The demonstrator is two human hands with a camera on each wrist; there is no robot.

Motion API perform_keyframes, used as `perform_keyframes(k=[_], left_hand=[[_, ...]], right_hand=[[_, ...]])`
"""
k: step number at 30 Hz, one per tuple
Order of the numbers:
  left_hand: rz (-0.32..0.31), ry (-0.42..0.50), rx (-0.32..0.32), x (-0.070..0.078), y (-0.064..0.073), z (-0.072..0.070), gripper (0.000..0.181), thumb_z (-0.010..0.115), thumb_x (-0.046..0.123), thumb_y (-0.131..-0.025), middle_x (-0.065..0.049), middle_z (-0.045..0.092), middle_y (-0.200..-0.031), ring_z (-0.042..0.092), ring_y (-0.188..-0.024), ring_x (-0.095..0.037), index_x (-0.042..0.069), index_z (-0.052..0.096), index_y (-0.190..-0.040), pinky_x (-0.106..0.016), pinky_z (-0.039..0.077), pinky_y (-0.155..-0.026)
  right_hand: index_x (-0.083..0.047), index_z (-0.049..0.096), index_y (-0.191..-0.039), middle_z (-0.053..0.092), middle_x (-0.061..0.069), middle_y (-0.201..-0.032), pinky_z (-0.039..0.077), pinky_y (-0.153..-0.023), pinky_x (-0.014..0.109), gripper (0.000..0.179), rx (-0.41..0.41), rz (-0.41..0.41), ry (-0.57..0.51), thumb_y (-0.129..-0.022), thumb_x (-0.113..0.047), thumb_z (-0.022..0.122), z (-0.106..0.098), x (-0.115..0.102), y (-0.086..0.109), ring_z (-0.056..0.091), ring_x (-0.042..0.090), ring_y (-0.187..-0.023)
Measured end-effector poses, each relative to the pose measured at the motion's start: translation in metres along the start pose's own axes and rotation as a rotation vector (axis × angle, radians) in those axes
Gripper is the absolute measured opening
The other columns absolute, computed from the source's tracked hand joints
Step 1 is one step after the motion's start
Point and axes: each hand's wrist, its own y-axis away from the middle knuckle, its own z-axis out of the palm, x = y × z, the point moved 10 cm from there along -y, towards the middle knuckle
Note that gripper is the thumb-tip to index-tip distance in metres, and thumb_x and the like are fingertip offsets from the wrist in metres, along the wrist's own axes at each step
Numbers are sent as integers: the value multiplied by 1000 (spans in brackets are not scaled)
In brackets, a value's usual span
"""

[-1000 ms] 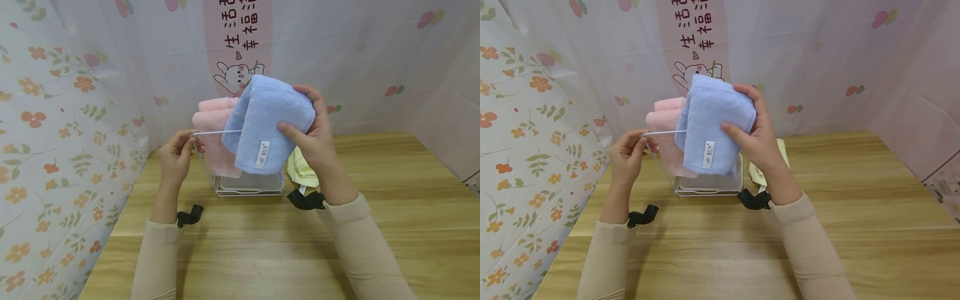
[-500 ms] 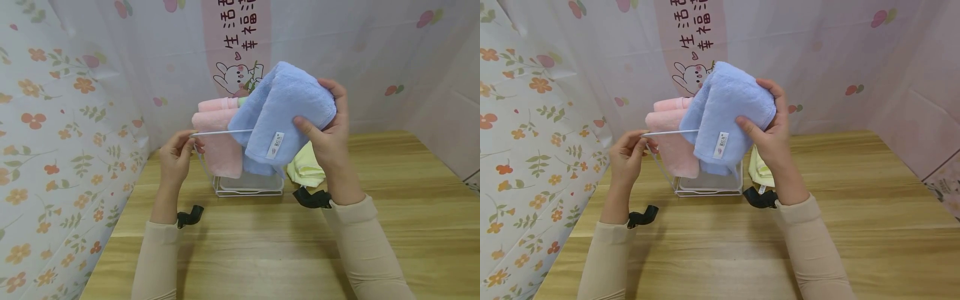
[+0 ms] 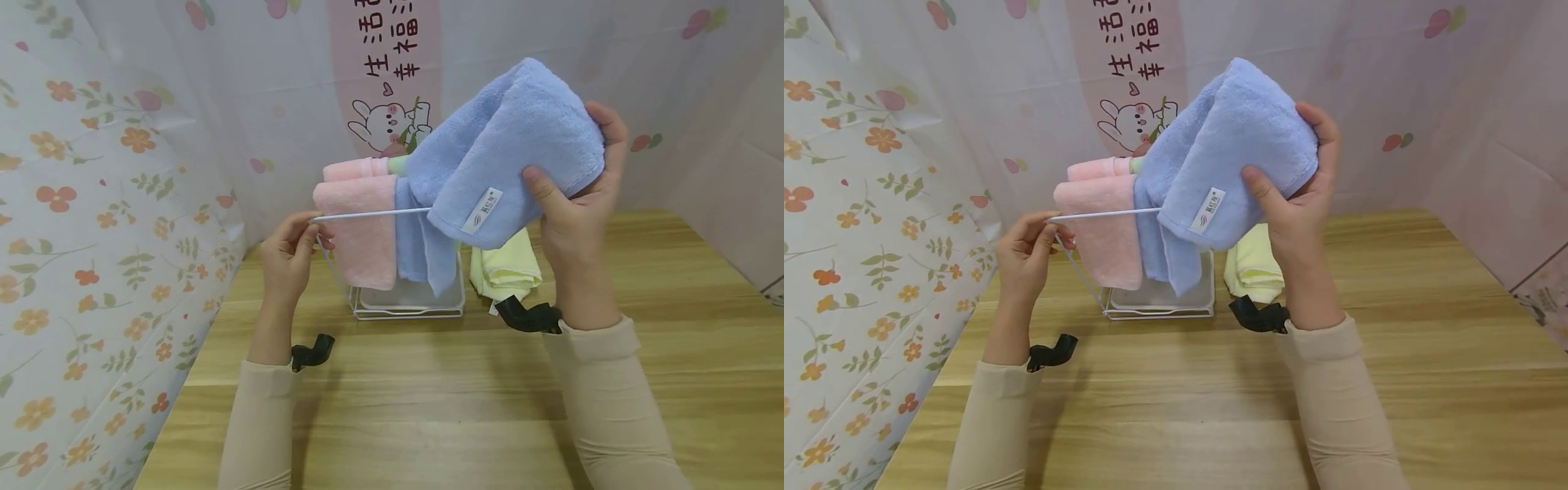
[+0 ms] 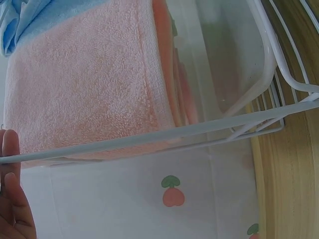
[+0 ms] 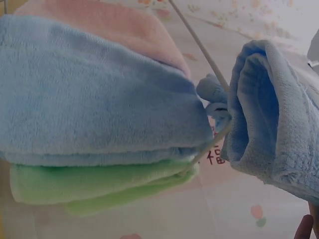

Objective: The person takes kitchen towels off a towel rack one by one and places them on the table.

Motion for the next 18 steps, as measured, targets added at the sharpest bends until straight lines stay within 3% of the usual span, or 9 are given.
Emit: perform_keyframes(k=[9,18], left_hand=[[-25,-3,6,0,0,-1,16,56,-2,-98,15,71,-80,68,-64,-2,-13,62,-107,-13,49,-54],[-19,-4,1,2,0,1,16,56,-1,-98,16,71,-80,68,-64,-1,-14,61,-107,-13,48,-54]], right_hand=[[-4,47,-124,54,17,-117,48,-84,37,70,38,-18,-1,-65,17,79,-11,-9,0,53,30,-106],[-4,47,-128,54,18,-120,50,-86,36,74,106,-42,-17,-64,23,74,-40,-12,-6,53,31,-108]])
